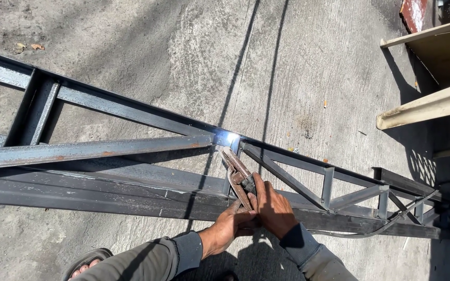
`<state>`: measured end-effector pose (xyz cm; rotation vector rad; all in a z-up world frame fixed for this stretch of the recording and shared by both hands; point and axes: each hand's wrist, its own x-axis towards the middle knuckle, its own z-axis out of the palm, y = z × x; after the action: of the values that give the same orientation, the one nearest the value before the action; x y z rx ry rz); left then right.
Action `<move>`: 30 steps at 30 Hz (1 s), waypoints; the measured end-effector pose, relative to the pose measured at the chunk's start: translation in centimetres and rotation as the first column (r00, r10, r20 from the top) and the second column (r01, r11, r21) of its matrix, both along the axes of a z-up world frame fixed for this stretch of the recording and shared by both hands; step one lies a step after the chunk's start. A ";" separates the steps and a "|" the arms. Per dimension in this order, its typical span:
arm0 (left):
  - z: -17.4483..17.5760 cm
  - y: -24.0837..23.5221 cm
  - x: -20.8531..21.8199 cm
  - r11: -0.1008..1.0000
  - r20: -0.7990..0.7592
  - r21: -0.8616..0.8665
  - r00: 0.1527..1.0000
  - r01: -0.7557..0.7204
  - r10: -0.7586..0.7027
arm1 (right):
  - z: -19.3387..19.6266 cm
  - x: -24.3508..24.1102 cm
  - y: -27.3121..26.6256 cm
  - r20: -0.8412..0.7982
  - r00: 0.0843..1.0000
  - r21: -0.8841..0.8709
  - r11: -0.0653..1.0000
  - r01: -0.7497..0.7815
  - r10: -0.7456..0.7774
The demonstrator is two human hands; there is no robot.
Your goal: Welding various metal bars together to assemble a structural frame on a concrete surface.
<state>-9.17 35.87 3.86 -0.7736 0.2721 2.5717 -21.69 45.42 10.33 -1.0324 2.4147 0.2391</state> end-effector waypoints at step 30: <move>-1.0 0.4 -0.4 1.000 -0.023 -0.015 1.000 -0.019 0.019 | 0.9 0.1 -1.7 0.098 0.984 0.018 0.989 0.146 -0.147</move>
<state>-9.52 36.23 2.87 -0.7562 0.2928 2.6006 -21.61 43.74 11.26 -0.8369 2.3825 0.1465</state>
